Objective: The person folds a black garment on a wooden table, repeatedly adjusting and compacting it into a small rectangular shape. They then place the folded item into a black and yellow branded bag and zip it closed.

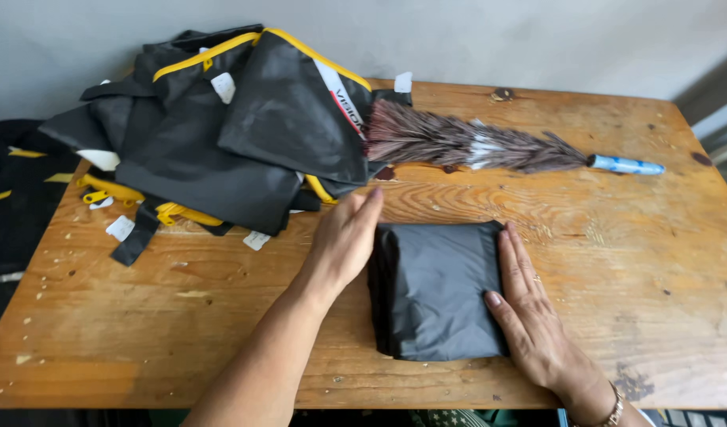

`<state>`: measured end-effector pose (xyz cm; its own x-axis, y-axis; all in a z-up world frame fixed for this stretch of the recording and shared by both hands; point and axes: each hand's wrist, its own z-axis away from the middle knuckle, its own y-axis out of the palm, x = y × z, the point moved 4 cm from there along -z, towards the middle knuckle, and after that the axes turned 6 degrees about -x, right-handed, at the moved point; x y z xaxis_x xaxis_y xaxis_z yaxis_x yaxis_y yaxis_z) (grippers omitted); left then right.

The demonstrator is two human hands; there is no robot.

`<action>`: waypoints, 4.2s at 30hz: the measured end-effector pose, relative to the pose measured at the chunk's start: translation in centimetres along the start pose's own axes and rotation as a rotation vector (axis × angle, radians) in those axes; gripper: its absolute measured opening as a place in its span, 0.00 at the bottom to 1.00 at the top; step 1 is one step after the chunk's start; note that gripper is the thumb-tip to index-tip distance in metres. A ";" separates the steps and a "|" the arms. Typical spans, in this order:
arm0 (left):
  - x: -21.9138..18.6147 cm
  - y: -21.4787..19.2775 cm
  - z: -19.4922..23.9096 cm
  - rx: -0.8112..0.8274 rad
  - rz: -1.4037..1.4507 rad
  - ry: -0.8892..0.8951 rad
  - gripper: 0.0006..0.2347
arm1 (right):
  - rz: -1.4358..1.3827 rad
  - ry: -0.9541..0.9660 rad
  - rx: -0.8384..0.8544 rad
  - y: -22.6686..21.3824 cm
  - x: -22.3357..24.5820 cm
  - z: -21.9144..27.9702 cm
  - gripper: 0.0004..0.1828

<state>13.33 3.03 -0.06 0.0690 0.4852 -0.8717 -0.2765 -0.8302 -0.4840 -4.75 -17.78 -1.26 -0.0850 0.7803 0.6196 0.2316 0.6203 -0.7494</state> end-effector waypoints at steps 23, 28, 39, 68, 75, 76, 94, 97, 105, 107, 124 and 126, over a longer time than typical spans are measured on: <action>-2.1 -0.2 2.0 0.212 0.261 0.075 0.11 | -0.035 0.066 -0.011 -0.3 -0.1 -0.1 0.39; -2.7 0.1 1.9 0.337 0.588 0.166 0.08 | 0.025 0.020 -0.031 -0.1 -0.4 -0.1 0.40; -3.0 0.3 3.5 0.336 0.131 -0.024 0.41 | -0.158 0.210 -0.275 -0.8 -1.1 0.4 0.52; -13.2 -1.5 10.7 0.222 0.122 0.930 0.42 | 0.352 -0.518 -0.066 -10.0 10.7 -3.8 0.55; -14.0 -1.7 10.0 0.169 0.071 1.082 0.23 | 0.237 -0.351 -0.062 -9.7 6.9 -5.2 0.58; -14.0 -1.8 9.8 0.166 0.069 1.086 0.23 | 0.239 -0.354 -0.066 -9.8 6.9 -5.2 0.58; -13.4 -1.7 9.2 0.226 -0.093 1.110 0.15 | 0.085 -0.583 -0.158 -9.2 8.0 -4.9 0.20; -13.2 -1.1 8.9 0.357 -0.207 0.972 0.16 | 0.085 -0.606 -0.152 -9.3 8.8 -4.8 0.16; -15.0 -1.7 8.1 0.293 -0.111 0.929 0.09 | 0.141 -0.655 -0.190 -9.6 8.6 -4.9 0.14; -15.0 -2.4 7.8 0.345 -0.100 0.864 0.08 | 0.163 -0.665 -0.170 -9.5 8.9 -4.8 0.14; -14.7 -2.2 8.9 0.178 -0.214 1.115 0.04 | 0.155 -0.649 -0.089 -9.0 9.3 -5.2 0.13; -15.0 -2.4 9.0 0.386 -0.258 0.996 0.10 | 0.172 -0.638 -0.147 -9.2 9.2 -5.3 0.13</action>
<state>4.30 0.24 14.85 0.8628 0.0491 -0.5031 -0.4116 -0.5097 -0.7555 -2.50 -16.75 12.59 -0.5802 0.7892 0.2014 0.4182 0.5009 -0.7578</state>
